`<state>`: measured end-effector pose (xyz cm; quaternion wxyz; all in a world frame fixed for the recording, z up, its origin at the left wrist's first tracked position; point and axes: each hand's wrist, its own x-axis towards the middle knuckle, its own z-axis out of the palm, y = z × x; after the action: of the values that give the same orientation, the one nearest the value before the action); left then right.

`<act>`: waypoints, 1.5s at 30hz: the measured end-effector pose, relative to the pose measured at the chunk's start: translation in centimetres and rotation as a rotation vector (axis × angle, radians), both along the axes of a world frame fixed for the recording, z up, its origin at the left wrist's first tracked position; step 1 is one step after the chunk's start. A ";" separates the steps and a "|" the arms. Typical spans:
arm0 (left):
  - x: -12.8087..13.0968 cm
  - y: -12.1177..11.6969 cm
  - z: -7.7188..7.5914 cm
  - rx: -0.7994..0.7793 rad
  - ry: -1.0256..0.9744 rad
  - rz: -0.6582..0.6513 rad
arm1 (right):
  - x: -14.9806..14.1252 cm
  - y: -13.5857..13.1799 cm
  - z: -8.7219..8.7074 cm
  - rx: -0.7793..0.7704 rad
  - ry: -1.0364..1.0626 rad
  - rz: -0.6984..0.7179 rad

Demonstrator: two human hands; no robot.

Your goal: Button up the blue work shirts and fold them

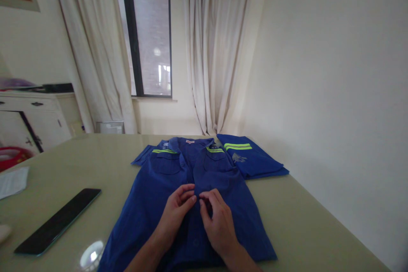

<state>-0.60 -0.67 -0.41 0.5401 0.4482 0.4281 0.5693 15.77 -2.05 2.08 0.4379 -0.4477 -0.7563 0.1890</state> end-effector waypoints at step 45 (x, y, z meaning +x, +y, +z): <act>-0.8 -1.5 1.3 0.496 1.279 0.063 | 0.5 1.7 -0.9 -0.189 0.060 0.084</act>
<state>-1.37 -2.20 0.87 0.0457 0.7938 0.5329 0.2894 16.29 -0.39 1.19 0.4079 -0.4489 -0.7398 0.2911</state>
